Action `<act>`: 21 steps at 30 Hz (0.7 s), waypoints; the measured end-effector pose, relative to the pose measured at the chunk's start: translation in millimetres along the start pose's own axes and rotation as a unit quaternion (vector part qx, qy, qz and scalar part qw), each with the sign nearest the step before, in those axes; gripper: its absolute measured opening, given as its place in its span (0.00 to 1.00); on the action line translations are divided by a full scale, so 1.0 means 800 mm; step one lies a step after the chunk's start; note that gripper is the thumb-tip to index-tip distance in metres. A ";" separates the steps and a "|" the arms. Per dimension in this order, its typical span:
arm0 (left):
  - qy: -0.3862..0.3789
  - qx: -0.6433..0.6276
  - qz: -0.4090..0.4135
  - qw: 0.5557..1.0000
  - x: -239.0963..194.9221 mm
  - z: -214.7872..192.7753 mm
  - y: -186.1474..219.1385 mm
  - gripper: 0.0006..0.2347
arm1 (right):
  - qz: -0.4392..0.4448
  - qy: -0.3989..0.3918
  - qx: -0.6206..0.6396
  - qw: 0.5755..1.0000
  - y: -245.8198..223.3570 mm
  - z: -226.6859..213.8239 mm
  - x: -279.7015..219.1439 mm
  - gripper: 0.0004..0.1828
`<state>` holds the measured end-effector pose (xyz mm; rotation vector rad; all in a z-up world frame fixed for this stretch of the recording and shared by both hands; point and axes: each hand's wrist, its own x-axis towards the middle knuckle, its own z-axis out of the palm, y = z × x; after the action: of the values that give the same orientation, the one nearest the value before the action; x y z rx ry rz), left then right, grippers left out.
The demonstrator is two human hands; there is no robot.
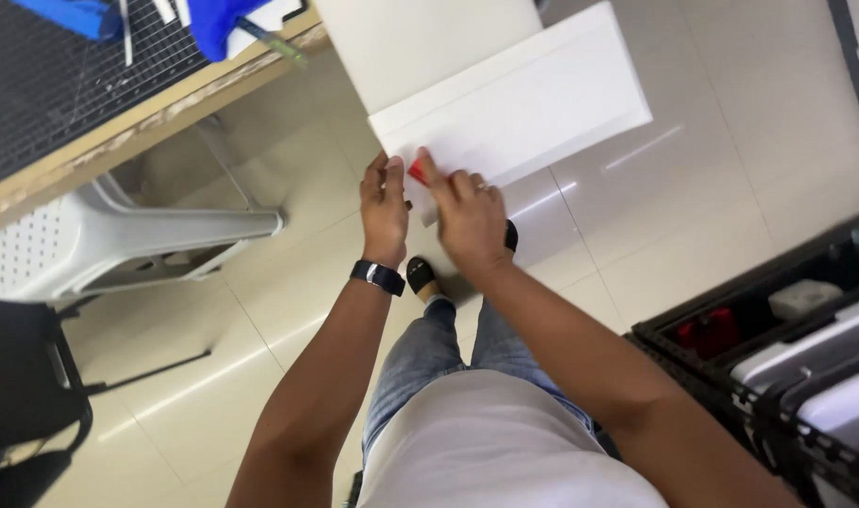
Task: Applying a white vinyl sheet to a rectangular object using a squeegee and a roller.
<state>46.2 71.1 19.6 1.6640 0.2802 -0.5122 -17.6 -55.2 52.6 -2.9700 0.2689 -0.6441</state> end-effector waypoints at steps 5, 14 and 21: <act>0.023 0.075 -0.013 0.997 -0.001 0.005 0.024 0.24 | 0.207 -0.021 -0.153 0.966 0.247 0.042 -0.032 0.36; 0.043 0.075 -0.051 0.995 0.008 0.003 0.024 0.22 | 0.013 -0.059 0.028 0.998 0.040 0.050 -0.070 0.49; 0.056 0.066 -0.026 0.996 0.007 0.007 0.035 0.19 | 0.193 0.068 -0.116 0.972 0.330 0.047 0.023 0.38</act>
<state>62.7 60.3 40.6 1.8220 0.3799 -0.4857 -25.8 -315.3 -7.0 -2.9524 0.9662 -0.8108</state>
